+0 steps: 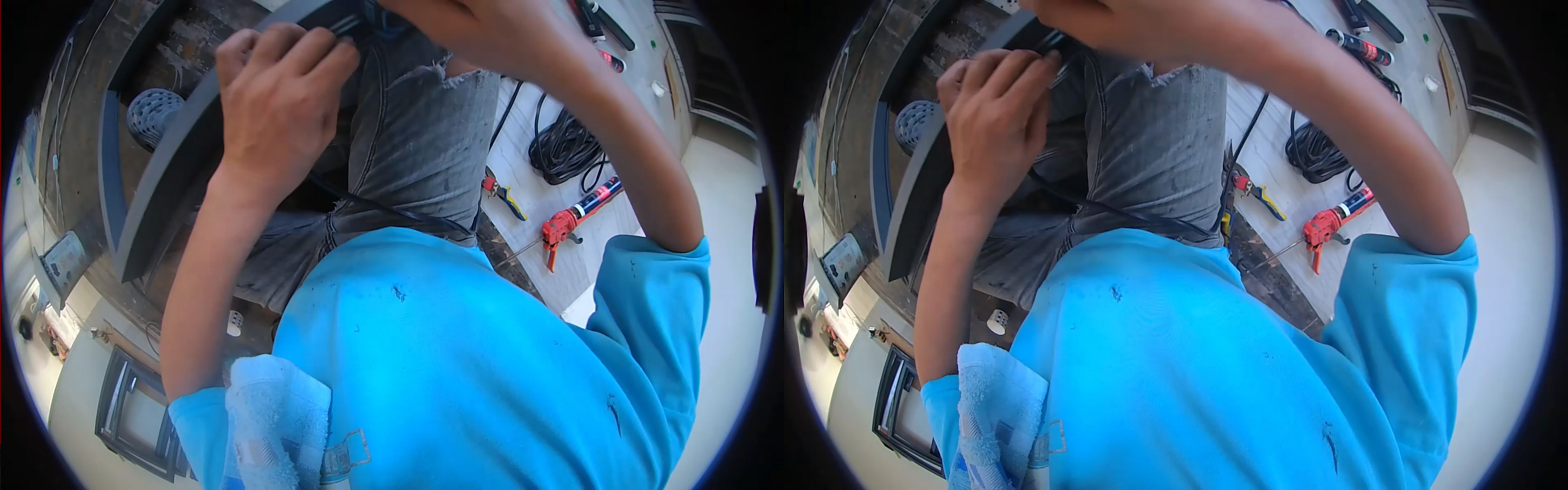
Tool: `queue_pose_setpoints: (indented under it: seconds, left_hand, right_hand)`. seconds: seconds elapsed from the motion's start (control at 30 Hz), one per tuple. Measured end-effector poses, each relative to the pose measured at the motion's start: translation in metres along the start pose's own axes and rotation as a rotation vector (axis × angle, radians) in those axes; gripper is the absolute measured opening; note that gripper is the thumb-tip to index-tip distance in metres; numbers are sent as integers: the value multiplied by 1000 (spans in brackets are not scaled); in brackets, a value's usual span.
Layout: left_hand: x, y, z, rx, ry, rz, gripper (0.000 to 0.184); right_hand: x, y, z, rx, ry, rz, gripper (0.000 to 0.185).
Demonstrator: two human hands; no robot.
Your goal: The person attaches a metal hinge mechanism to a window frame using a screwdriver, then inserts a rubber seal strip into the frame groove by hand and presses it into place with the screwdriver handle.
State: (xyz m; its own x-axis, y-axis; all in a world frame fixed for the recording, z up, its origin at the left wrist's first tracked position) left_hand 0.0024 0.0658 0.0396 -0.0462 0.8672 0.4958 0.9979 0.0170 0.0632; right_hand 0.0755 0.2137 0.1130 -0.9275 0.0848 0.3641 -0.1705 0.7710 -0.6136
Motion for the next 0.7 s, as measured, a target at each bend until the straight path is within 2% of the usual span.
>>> queue_pose_setpoints:
  seconds: [0.1,0.13,0.17,0.23,0.33,0.37,0.47,0.53,0.67,0.7]
  left_hand:
    - [0,1,1,6,-28,-3,24]
    - [0,0,0,5,-21,0,24]
    - [1,0,-1,12,-7,2,24]
    - [-1,2,1,9,-52,-7,23]
    - [3,1,-3,51,-79,-2,25]
    - [2,1,-3,64,-91,-2,26]
    - [3,2,0,39,-56,9,26]
    - [7,0,-3,56,-64,-4,26]
    - [19,7,-6,34,-108,-65,23]
    - [22,10,-4,14,-69,-54,21]
  right_hand:
    - [3,16,0,-99,131,-232,43]
    - [3,21,-7,40,220,-245,43]
    - [-1,19,-6,52,188,-234,40]
    - [-10,23,7,-156,66,-177,33]
    - [-5,25,-13,98,103,-100,29]
    - [-4,20,-16,135,138,-134,28]
    - [-20,29,-3,-155,118,-172,26]
    - [-16,29,-15,-77,137,-157,24]
    - [-24,20,-55,559,407,-30,26]
    - [-33,31,-54,514,392,-37,27]
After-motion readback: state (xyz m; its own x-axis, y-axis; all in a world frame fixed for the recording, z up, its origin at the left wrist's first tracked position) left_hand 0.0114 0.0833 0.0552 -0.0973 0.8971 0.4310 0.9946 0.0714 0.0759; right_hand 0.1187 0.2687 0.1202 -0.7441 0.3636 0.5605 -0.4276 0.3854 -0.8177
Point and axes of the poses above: each hand's wrist, its own x-axis towards the middle knuckle, its own z-axis out of the palm, y = z × x, the point moved 6 cm from there along x, towards the middle knuckle, and after that the axes turned 3 degrees about -z, right-handed, at the moved point
